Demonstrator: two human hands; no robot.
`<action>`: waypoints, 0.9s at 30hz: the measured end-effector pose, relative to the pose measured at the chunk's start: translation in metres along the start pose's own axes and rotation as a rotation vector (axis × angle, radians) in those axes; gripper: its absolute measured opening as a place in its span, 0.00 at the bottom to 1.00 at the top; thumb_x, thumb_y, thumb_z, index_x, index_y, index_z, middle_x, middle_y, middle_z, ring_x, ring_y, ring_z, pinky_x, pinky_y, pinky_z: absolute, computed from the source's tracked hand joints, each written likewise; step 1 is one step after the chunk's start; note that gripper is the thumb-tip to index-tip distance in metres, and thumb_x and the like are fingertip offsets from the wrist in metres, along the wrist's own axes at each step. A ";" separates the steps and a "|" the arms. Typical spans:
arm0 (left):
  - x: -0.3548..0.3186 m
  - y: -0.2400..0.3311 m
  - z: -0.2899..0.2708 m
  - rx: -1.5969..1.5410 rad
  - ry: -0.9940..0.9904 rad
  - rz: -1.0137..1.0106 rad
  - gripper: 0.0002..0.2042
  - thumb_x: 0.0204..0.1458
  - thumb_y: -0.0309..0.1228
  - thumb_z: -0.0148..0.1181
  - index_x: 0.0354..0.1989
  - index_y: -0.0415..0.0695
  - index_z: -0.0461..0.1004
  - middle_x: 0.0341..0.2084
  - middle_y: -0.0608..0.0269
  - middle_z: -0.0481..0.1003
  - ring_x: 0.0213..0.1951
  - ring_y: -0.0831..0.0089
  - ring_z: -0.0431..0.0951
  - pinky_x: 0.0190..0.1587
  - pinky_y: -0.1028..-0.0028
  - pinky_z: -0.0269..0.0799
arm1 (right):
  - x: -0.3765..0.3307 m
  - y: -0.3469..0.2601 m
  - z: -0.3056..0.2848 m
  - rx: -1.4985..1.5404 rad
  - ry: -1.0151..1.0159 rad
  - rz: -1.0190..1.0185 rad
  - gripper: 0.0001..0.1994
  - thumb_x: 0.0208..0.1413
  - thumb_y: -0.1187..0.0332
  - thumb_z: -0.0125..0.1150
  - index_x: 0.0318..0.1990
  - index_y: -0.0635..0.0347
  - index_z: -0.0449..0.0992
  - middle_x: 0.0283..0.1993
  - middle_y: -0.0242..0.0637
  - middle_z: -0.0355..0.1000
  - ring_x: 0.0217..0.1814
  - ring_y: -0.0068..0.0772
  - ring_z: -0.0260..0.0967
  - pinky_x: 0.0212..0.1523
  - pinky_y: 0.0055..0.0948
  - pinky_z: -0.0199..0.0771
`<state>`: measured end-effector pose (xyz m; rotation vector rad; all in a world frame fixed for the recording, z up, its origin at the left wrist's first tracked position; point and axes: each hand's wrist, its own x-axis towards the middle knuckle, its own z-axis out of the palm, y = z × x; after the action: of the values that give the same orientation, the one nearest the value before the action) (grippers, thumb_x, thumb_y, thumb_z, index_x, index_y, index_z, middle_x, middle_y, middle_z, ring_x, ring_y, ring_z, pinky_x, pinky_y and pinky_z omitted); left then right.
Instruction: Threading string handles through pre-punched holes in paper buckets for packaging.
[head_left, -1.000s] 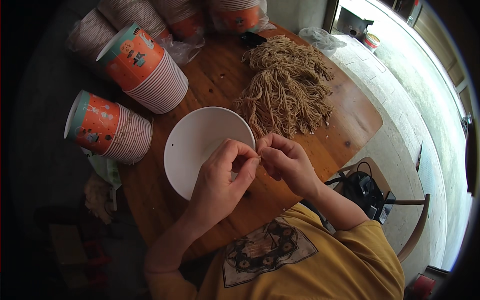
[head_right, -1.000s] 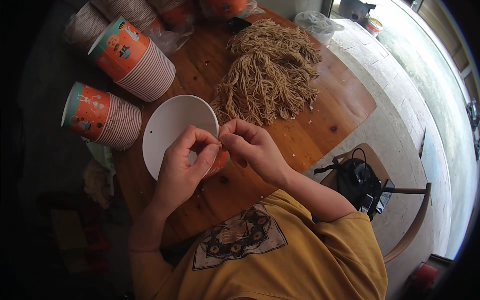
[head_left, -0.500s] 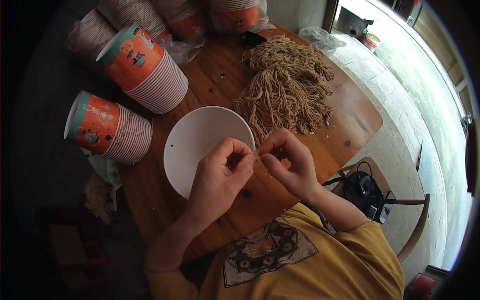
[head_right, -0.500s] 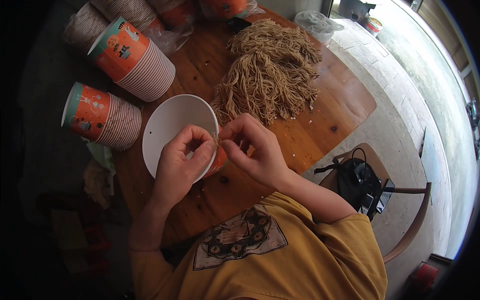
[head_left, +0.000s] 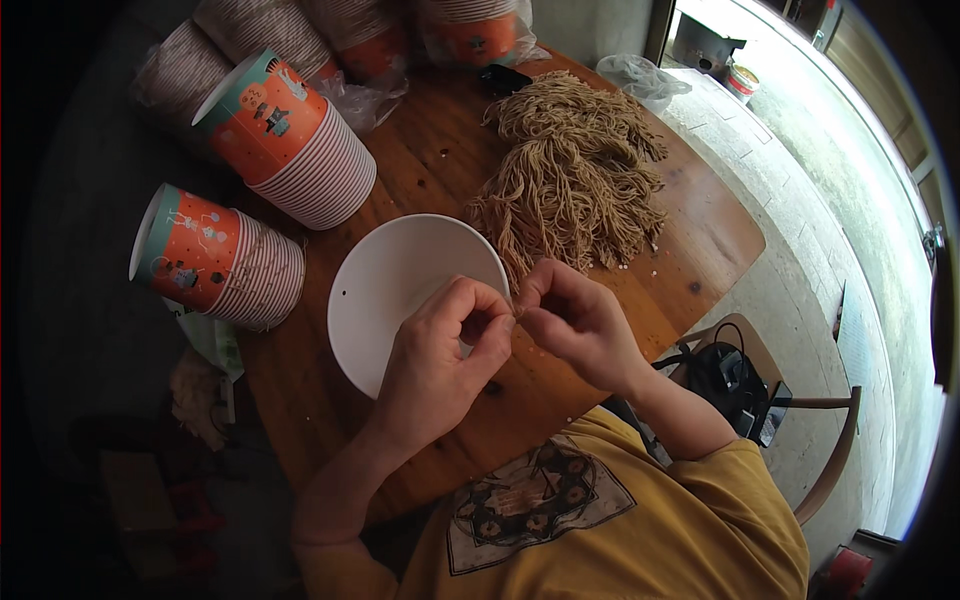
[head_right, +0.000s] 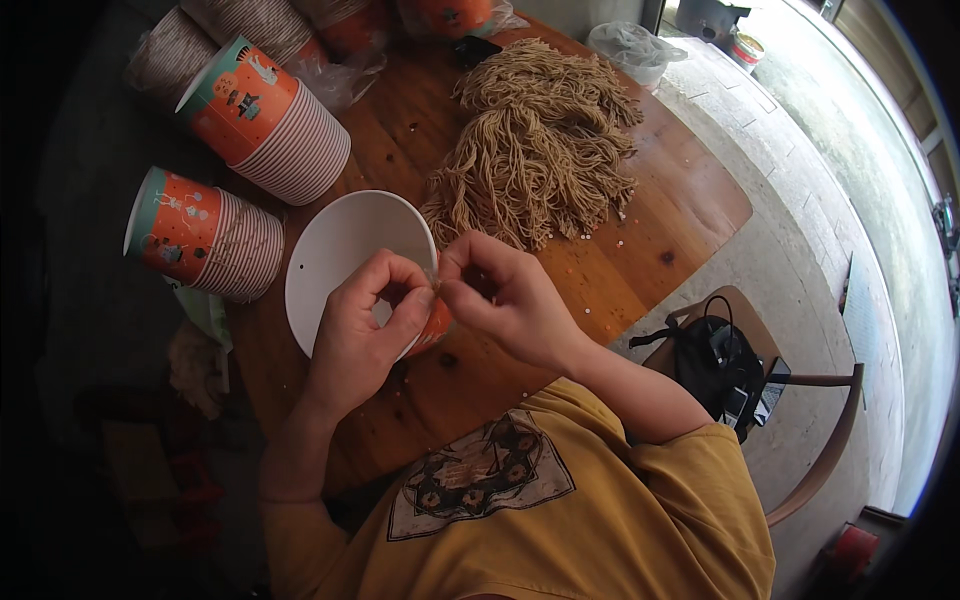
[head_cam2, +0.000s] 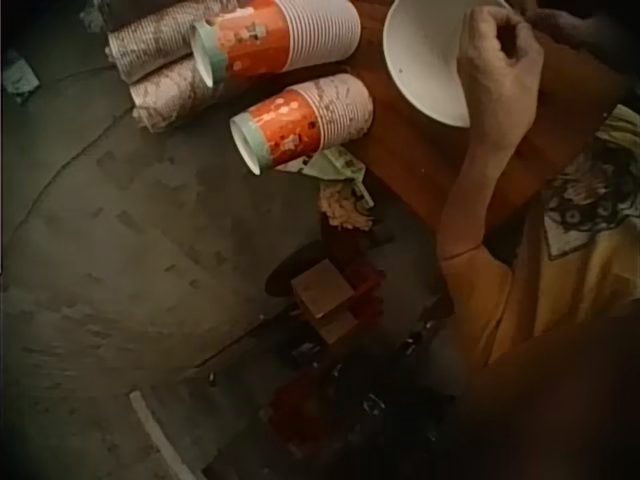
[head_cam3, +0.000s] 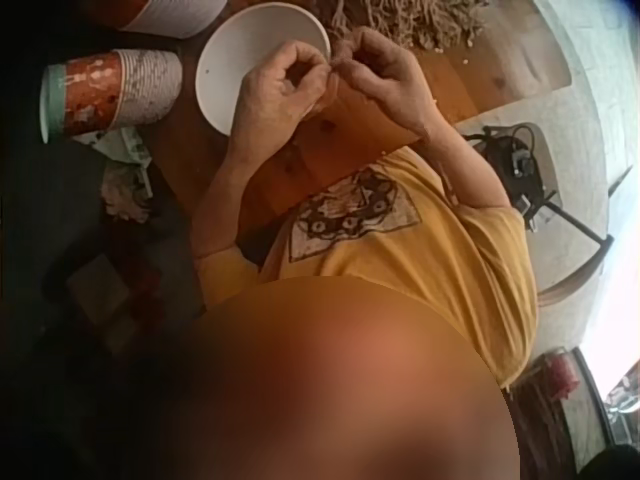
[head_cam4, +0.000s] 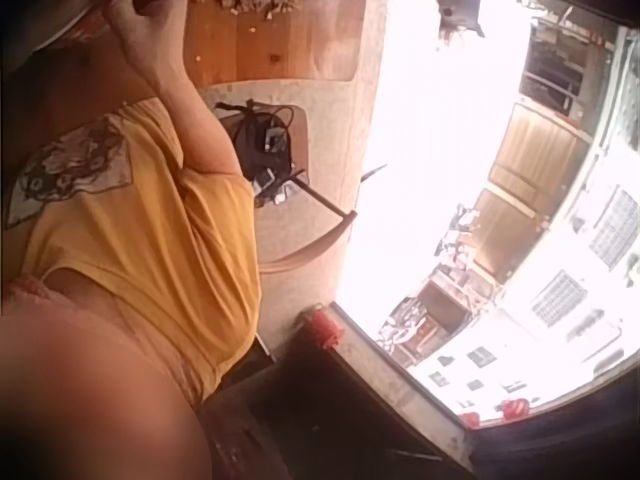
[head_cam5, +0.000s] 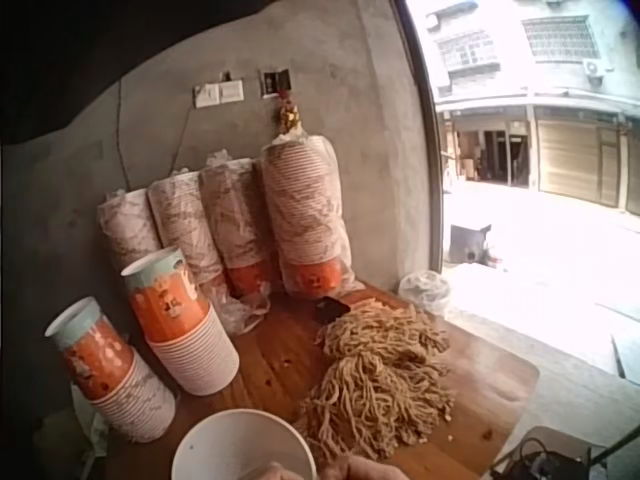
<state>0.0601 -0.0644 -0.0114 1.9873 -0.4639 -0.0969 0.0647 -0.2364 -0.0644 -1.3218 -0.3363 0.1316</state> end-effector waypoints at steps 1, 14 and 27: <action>0.000 0.001 0.000 0.000 0.000 0.000 0.04 0.51 0.23 0.56 0.32 0.38 0.67 0.27 0.61 0.70 0.29 0.73 0.73 0.31 0.75 0.69 | 0.000 -0.001 0.000 0.001 0.000 0.000 0.03 0.52 0.73 0.56 0.32 0.59 0.68 0.27 0.25 0.67 0.25 0.16 0.65 0.21 0.17 0.63; -0.002 0.002 0.001 0.010 0.025 0.032 0.03 0.53 0.23 0.54 0.33 0.39 0.67 0.28 0.65 0.70 0.31 0.78 0.71 0.35 0.77 0.69 | 0.001 -0.002 0.003 0.550 -0.018 0.380 0.03 0.55 0.67 0.54 0.35 0.53 0.70 0.25 0.20 0.66 0.23 0.09 0.59 0.21 0.12 0.57; -0.003 0.007 0.009 0.587 0.284 0.425 0.09 0.44 0.18 0.59 0.32 0.40 0.66 0.29 0.59 0.67 0.33 0.63 0.70 0.37 0.67 0.68 | 0.002 -0.005 0.006 0.481 -0.019 0.379 0.04 0.55 0.65 0.54 0.33 0.54 0.70 0.25 0.20 0.66 0.23 0.09 0.58 0.22 0.13 0.55</action>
<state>0.0531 -0.0735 -0.0098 2.3649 -0.7782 0.6465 0.0643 -0.2315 -0.0583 -0.8935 -0.0571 0.5121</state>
